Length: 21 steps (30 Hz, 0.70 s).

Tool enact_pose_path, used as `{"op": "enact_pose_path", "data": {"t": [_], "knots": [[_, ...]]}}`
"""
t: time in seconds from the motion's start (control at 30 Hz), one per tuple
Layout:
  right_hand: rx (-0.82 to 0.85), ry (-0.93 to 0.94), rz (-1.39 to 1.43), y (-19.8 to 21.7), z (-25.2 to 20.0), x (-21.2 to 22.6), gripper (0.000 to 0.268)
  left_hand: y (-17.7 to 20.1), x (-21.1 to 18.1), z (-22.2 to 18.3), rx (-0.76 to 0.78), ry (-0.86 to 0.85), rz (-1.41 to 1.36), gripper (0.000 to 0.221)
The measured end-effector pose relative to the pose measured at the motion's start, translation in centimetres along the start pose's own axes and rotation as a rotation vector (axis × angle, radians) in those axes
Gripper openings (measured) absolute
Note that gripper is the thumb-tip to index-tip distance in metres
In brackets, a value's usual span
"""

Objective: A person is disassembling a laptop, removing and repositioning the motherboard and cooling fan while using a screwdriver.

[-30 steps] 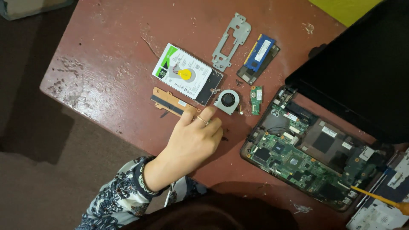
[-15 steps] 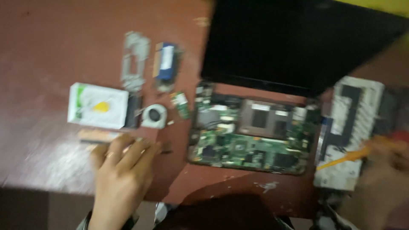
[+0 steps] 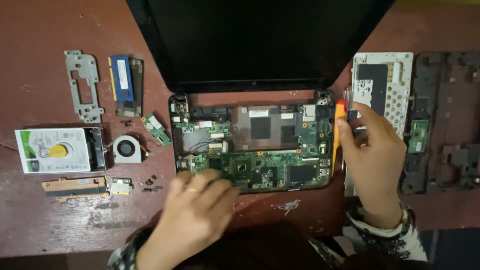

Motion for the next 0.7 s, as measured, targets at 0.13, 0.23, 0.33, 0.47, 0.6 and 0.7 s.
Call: {"op": "enact_pose_path", "data": {"t": [0.13, 0.23, 0.33, 0.47, 0.6, 0.7], "knots": [[0.057, 0.134, -0.005, 1.2, -1.4, 1.8, 0.011, -2.2, -3.2, 1.7, 0.029, -0.177, -0.046, 0.021], [0.389, 0.395, 0.075, -1.0, -4.7, 2.7, 0.021, -3.8, -4.9, 2.1, -0.026, -0.189, -0.045, 0.015], [0.403, 0.533, 0.047, -1.4, -6.4, 4.4, 0.021, -4.4, -6.2, 2.8, -0.056, -0.187, -0.090, 0.026], [0.392, 0.530, 0.015, -1.9, -6.8, 4.3, 0.020, -5.4, -6.4, 2.9, -0.114, -0.116, -0.034, 0.020], [0.352, 0.573, 0.041, -1.7, -6.5, 5.0, 0.014, -5.2, -6.4, 3.0, -0.171, -0.132, -0.042, 0.018], [0.345, 0.584, 0.044, -1.8, -6.3, 5.3, 0.013, -5.4, -6.4, 3.0, -0.201, -0.147, -0.024, 0.014]]}}
Point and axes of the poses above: each hand's wrist, its own z-axis towards the middle knuckle, its own y-axis out of the back of the hand, x = y × z, the point moved 7 cm from there along z, towards the middle knuckle, and after that the axes turned 8 degrees about y, right-handed, at the moved point
